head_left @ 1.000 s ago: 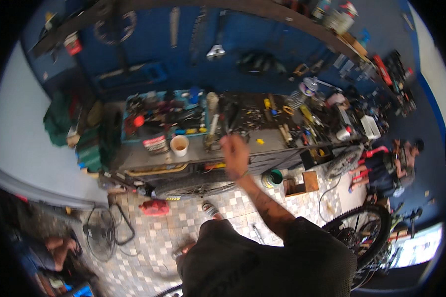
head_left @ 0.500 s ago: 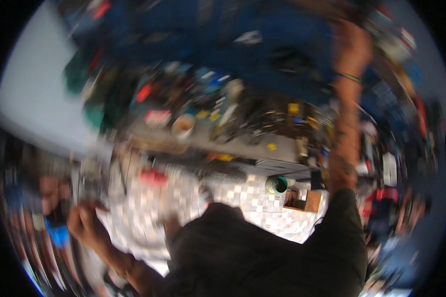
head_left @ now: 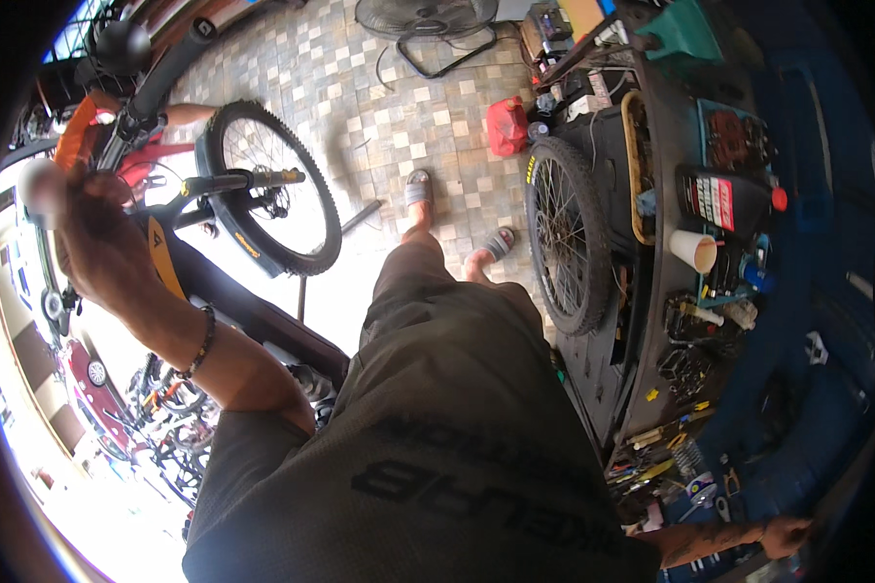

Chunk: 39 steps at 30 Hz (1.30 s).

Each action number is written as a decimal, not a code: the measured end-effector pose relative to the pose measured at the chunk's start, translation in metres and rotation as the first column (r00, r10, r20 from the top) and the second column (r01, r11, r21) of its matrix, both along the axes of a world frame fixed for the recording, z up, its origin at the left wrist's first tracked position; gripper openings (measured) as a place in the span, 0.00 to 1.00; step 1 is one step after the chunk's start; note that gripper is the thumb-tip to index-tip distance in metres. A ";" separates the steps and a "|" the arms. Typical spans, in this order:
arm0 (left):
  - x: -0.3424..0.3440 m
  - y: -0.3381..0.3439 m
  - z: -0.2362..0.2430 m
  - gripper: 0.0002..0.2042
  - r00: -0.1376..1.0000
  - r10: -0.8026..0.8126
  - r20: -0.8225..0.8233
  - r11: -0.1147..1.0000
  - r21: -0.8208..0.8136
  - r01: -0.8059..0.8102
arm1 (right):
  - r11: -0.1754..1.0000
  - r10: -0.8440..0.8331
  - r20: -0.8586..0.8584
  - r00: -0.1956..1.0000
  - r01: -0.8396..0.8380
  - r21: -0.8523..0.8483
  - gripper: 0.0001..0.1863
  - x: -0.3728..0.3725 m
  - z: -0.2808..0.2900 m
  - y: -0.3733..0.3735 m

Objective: The person selects small parts from a workbench, then uses a syringe to apply lubricant to the bicycle handlebar brake lever mechanism. They manipulate the lever and handlebar area, then return to the workbench to organize tools and parts.

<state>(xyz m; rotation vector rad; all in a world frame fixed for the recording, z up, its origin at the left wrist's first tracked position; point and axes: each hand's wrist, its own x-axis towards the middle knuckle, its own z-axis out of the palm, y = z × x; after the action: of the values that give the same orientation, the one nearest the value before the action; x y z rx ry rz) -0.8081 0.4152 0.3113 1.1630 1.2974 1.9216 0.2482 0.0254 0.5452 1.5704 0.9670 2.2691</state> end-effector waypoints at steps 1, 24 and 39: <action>-0.014 0.000 0.002 0.20 0.999 0.028 -0.030 1.000 0.009 -0.028 | 0.998 0.045 -0.051 0.998 -0.043 0.040 0.14 -0.010 -0.012 0.001; -0.089 0.093 -0.012 0.17 0.895 0.447 0.007 0.895 -0.004 -0.447 | -0.666 -0.255 -0.967 0.003 -0.726 0.173 0.08 -0.989 -0.234 0.628; -0.093 0.086 -0.022 0.15 0.896 0.434 0.091 0.899 -0.114 -0.423 | -0.711 -0.403 -0.902 0.155 -0.674 0.202 0.07 -1.023 -0.226 0.631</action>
<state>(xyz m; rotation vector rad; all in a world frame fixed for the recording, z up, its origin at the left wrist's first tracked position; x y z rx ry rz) -0.9008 0.5015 0.2897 0.7473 1.6651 2.1680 -0.7745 0.6566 0.3192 0.2874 3.2338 -0.9657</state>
